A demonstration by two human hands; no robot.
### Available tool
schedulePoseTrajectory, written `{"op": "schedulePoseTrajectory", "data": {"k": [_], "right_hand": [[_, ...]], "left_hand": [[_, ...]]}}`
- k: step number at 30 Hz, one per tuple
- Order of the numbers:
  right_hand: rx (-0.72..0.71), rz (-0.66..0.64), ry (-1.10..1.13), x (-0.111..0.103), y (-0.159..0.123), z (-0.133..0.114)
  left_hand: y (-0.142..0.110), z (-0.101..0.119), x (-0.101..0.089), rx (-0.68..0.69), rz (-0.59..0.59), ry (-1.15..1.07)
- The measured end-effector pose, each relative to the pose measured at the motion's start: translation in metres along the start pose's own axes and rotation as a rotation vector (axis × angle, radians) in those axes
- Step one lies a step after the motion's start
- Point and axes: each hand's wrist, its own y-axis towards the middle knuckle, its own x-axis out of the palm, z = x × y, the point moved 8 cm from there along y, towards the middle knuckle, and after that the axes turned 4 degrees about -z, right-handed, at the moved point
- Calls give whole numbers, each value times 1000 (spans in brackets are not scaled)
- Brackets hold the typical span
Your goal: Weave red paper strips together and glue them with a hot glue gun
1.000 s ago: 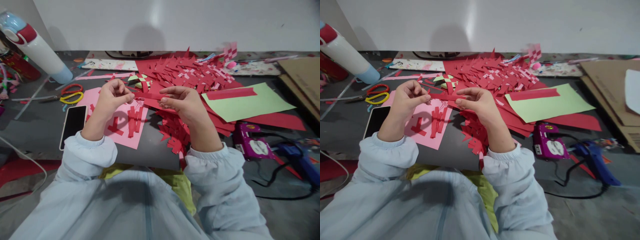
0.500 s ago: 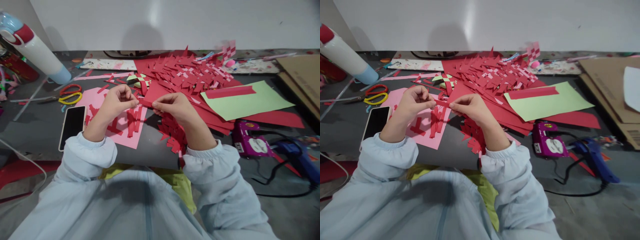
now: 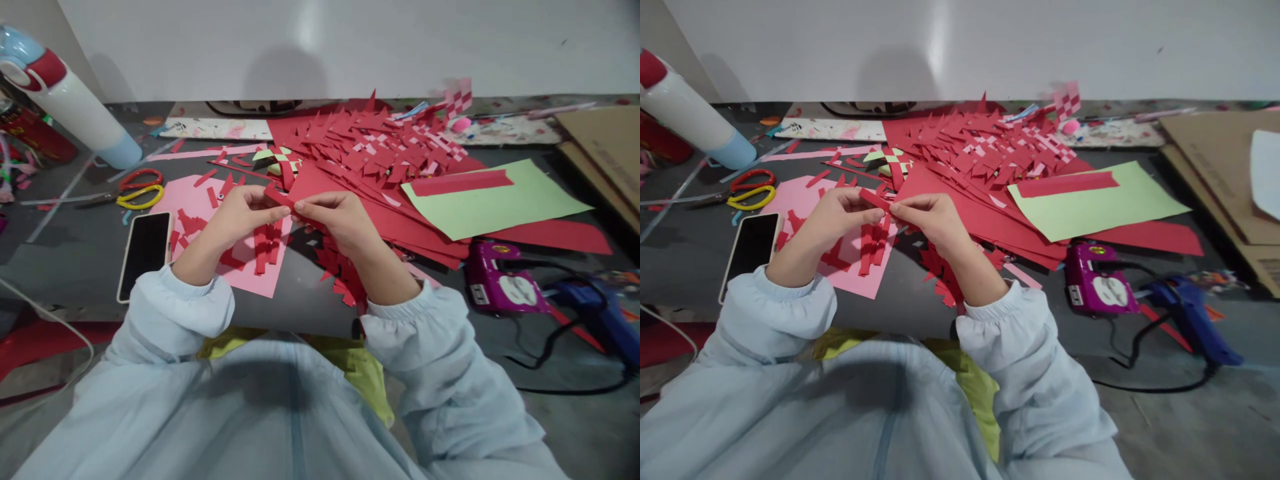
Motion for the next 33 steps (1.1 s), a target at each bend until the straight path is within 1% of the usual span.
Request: {"op": "schedulePoseTrajectory", "data": {"k": [3,5,9,14,20,29,33], "right_hand": [[6,-35,-36,5,-1,2],[15,-71,-71,8,-1,3],[56,-129,-116,11,0,6],[113,-154,-124,13,-2,7],[112,-137,-116,12,0,8],[126,-145,-94,12,0,9],[129,-139,-98,12,0,8]], "left_hand": [[0,-2,-8,-2,109,50],[1,-2,-12,6,148,64],[2,0,-15,23,157,25],[2,-1,-17,33,175,-27],[3,-5,-16,-2,189,-93],[2,-6,-15,-9,178,-185],[2,-7,-18,-10,219,-185]]}}
